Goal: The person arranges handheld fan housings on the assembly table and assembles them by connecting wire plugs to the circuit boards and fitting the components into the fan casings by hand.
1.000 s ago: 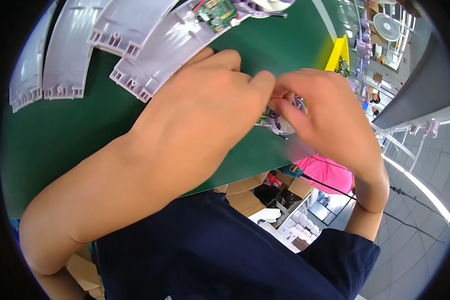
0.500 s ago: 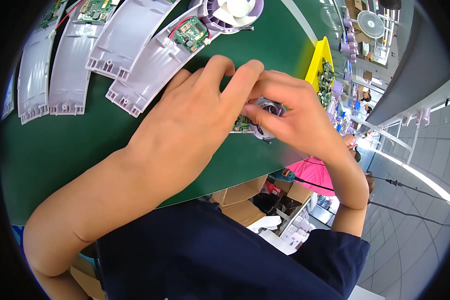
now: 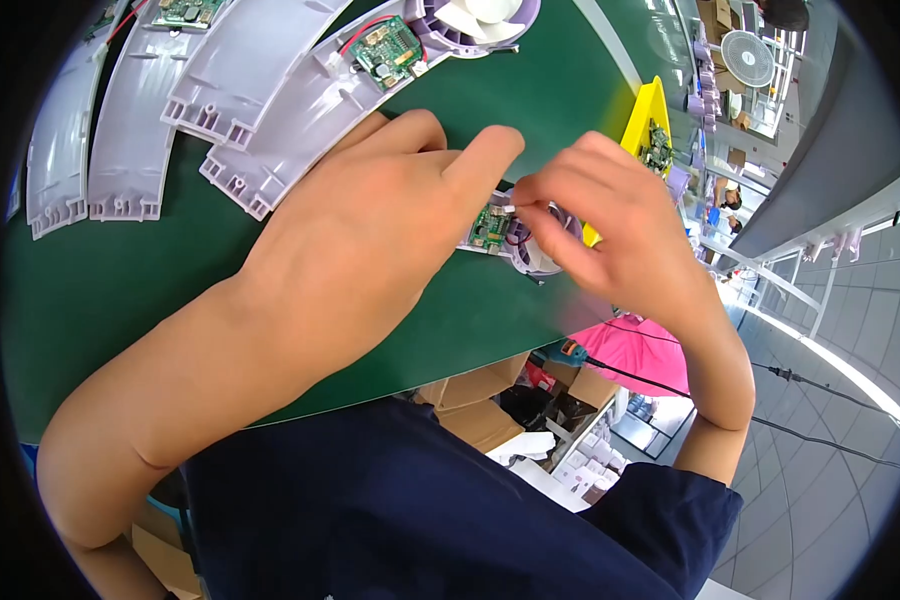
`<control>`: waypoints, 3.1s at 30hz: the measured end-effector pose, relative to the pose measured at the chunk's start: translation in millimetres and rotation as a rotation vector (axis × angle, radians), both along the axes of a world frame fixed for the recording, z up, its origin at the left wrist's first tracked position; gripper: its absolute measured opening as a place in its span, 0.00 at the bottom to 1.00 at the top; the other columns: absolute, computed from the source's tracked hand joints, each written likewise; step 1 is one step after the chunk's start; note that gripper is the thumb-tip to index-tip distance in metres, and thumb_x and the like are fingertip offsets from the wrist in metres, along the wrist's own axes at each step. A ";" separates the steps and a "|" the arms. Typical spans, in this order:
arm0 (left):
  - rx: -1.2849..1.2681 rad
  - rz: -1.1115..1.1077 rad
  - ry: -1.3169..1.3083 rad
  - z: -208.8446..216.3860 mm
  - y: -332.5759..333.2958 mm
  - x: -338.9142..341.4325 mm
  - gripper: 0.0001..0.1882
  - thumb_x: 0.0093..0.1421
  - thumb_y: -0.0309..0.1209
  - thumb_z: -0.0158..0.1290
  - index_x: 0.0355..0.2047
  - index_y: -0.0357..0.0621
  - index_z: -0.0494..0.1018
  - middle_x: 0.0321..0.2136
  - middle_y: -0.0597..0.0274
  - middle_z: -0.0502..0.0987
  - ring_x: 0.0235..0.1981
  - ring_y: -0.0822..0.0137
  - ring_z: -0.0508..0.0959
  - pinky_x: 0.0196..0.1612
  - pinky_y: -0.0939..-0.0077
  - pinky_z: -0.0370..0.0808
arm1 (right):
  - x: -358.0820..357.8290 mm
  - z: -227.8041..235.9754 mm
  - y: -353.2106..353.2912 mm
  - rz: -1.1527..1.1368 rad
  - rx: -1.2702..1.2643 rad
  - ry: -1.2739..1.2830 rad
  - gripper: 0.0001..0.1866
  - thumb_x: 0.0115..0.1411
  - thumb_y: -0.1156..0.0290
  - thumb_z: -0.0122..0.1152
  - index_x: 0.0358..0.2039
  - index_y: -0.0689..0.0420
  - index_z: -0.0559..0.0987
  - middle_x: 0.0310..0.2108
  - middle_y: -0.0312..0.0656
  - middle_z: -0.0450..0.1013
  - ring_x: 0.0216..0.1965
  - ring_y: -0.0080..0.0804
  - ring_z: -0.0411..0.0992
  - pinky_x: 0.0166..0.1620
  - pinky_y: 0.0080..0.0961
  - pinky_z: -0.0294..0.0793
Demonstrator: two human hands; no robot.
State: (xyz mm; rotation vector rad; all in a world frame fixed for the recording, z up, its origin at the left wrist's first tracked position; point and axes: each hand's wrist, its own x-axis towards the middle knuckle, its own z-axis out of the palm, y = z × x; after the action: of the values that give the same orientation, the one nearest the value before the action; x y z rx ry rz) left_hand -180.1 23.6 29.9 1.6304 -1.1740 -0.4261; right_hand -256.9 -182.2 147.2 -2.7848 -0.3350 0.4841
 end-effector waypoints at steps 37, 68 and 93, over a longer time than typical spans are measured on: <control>-0.008 0.049 0.037 -8.1 -9.9 -7.7 0.39 0.51 0.21 0.67 0.63 0.45 0.64 0.37 0.56 0.81 0.45 0.51 0.79 0.51 0.58 0.75 | 20.2 11.4 45.7 0.347 -0.617 0.129 0.10 0.46 0.78 0.65 0.32 0.61 0.79 0.29 0.42 0.77 0.37 0.38 0.78 0.36 0.31 0.80; -0.534 -0.056 -0.396 -0.5 -5.0 -21.9 0.18 0.51 0.29 0.67 0.17 0.47 0.66 0.18 0.66 0.65 0.21 0.64 0.69 0.28 0.70 0.67 | 56.2 -28.5 26.8 0.186 -0.106 -0.460 0.18 0.54 0.72 0.73 0.46 0.46 0.82 0.56 0.26 0.77 0.63 0.35 0.69 0.61 0.44 0.60; -0.025 0.136 -0.126 3.0 -2.2 -6.9 0.27 0.53 0.25 0.68 0.54 0.41 0.74 0.47 0.56 0.79 0.43 0.53 0.79 0.46 0.59 0.73 | -28.2 -39.2 3.4 -0.114 -0.092 -0.506 0.15 0.49 0.72 0.79 0.38 0.48 0.86 0.34 0.25 0.83 0.46 0.30 0.75 0.50 0.38 0.56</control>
State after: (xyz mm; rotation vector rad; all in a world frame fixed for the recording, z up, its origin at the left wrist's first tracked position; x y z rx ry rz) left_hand -187.0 21.5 32.9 1.7236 -1.1480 -0.2235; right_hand -285.1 -178.8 108.0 -2.9631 -0.2611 -0.2467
